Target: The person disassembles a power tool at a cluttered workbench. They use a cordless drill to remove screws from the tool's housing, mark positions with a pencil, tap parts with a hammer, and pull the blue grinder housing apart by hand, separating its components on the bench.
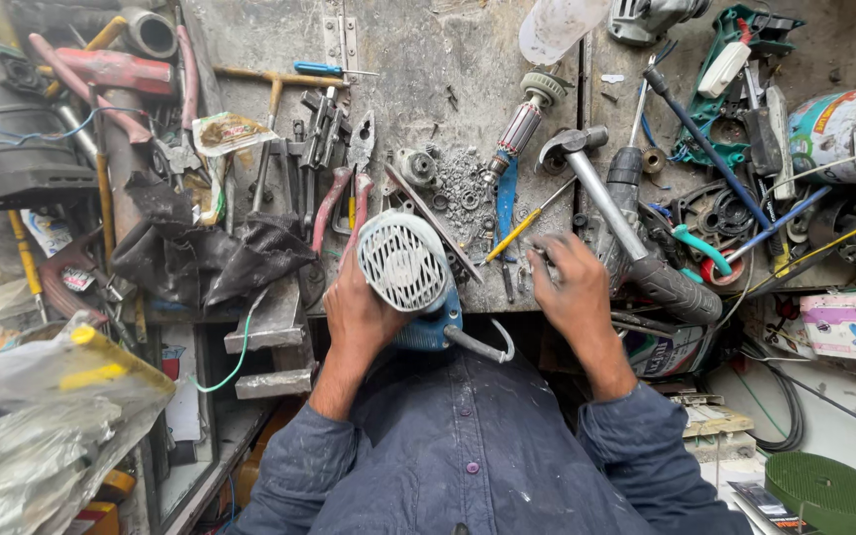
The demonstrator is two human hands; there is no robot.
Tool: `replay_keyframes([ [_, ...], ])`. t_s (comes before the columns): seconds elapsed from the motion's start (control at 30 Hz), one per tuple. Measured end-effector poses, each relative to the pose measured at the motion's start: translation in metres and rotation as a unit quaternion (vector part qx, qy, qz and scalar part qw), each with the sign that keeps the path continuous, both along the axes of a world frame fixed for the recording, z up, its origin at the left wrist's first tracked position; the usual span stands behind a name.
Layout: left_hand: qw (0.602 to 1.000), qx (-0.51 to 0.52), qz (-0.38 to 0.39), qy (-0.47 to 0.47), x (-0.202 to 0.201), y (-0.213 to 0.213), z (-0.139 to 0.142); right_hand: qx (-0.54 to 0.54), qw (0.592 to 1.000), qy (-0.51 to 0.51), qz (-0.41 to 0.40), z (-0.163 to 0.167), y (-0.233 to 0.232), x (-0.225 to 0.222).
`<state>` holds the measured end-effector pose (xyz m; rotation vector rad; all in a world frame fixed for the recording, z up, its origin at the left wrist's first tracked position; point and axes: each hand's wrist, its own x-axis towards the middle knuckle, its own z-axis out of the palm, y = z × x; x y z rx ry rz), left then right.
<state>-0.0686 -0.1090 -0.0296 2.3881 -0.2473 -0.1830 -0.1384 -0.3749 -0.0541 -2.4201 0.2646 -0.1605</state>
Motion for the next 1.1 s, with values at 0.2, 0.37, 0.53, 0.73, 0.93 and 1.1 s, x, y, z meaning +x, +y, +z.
replay_keyframes([
  [0.2, 0.999, -0.037, -0.004, -0.026, 0.002, -0.001, 0.003, -0.033, 0.996, -0.019, 0.076, -0.029, 0.013, 0.026],
  [0.37, 0.998, -0.058, 0.016, -0.005, 0.000, -0.002, -0.004, -0.191, 0.974, 0.068, 0.097, -0.052, 0.021, 0.034],
  [0.53, 0.994, -0.093, 0.000, -0.056, 0.000, -0.001, -0.020, -0.187, 0.973, 0.069, 0.119, -0.058, 0.009, 0.039],
  [0.73, 0.994, -0.098, 0.047, -0.031, -0.018, 0.009, -0.036, -0.166, 0.968, 0.028, 0.184, -0.055, -0.005, 0.048],
  [0.93, 0.980, -0.157, 0.108, 0.057, -0.013, 0.007, -0.051, -0.155, 0.963, 0.000, 0.219, -0.044, -0.012, 0.053],
  [1.1, 0.970, -0.226, 0.087, 0.026, -0.010, 0.010, -0.062, -0.064, 0.984, -0.087, 0.141, -0.023, -0.014, 0.038],
])
